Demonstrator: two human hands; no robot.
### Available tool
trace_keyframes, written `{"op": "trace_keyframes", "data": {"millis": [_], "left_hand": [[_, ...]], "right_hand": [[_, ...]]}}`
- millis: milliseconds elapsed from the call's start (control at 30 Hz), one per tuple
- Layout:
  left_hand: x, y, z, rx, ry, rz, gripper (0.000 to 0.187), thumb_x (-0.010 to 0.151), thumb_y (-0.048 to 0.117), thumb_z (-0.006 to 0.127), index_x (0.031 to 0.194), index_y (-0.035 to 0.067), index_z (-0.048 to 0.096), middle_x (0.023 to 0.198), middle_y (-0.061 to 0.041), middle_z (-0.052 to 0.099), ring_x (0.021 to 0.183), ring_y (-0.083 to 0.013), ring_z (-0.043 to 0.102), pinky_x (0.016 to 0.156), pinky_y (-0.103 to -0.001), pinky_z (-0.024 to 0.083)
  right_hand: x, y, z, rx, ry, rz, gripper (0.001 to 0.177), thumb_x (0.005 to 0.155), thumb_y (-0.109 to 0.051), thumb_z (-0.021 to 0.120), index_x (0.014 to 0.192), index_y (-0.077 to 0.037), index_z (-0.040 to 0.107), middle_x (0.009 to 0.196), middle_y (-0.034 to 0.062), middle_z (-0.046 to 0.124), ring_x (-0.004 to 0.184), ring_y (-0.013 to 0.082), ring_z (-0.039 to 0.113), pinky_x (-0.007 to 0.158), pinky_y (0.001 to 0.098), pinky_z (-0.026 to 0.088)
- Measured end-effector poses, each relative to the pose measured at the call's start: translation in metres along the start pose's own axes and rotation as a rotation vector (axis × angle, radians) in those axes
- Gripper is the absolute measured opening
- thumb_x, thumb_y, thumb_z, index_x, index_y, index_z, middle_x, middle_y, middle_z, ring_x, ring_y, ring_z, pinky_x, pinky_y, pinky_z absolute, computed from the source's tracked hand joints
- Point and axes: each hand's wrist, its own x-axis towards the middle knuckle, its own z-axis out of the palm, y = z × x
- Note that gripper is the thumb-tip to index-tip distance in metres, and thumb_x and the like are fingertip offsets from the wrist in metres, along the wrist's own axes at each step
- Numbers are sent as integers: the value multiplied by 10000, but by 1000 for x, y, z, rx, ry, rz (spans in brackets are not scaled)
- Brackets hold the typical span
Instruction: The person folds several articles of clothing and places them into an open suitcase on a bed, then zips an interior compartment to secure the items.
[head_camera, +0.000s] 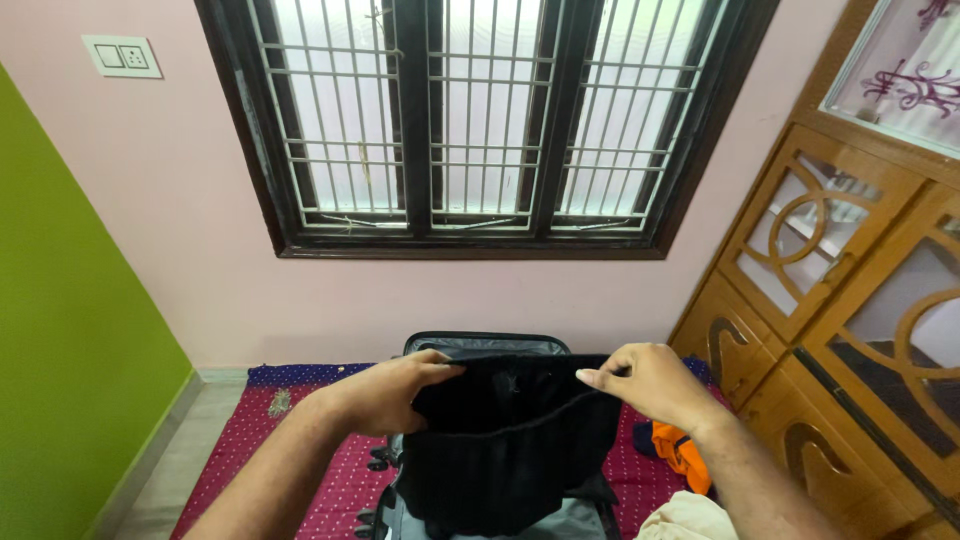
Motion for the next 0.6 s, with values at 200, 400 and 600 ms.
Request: {"op": "trace_keyframes", "data": {"millis": [200,400,600], "left_hand": [[-3,-32,1,121,-74,63,417,737,-3,587,1051,110,837,1366,-111,644,1276,-277,608,1107,-362,466],[-12,-33,7,136,31,-79,480,791,499,874,835,23,835,1338,-155,659,1242,-321,613,1010,-420,510],[-12,-2,11,-5,364,-102,301,793,318,867,723,36,787,1280,-31,712,1054,-197,744,850,-325,613]], "right_hand": [[-18,-3,-17,-2,-98,-68,430,686,-374,933,865,-31,747,765,80,750,733,158,700,701,323,577],[-17,22,-9,285,49,-288,393,752,-259,895,681,-1,608,785,16,710,697,80,606,614,280,525],[-12,24,-4,253,169,-64,318,841,-205,875,945,-28,632,759,111,671,679,128,558,624,319,489]]}}
